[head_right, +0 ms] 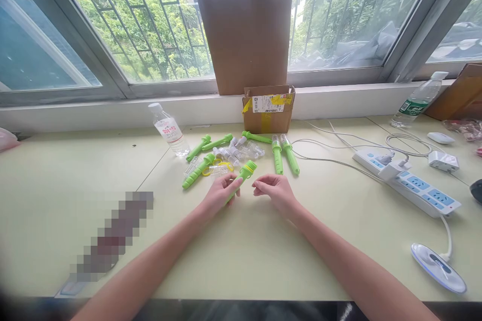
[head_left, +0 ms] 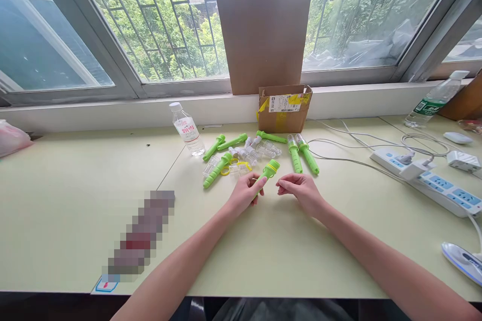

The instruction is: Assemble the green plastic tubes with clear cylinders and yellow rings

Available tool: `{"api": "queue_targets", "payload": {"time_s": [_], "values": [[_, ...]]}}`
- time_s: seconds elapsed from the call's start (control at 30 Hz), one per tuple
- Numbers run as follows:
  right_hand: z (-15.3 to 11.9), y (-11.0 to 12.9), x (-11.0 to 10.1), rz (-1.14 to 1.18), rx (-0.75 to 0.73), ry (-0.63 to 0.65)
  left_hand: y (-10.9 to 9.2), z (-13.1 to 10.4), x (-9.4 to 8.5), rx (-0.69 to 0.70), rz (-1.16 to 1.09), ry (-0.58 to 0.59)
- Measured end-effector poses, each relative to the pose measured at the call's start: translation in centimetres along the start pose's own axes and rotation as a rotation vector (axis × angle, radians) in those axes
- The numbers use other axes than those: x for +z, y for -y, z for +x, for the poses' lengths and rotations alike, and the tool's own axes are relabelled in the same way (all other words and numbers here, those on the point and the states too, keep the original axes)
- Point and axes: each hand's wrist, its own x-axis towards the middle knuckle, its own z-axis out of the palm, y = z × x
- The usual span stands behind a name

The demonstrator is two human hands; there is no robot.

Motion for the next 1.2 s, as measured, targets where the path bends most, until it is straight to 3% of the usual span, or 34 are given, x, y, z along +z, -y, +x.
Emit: {"api": "queue_targets", "payload": {"time_s": [1.2], "values": [[-0.2,0.52,0.18,0.011,0.003,0.032,-0.09,-0.05,0.04,-0.004,-0.007,-0.007]]}}
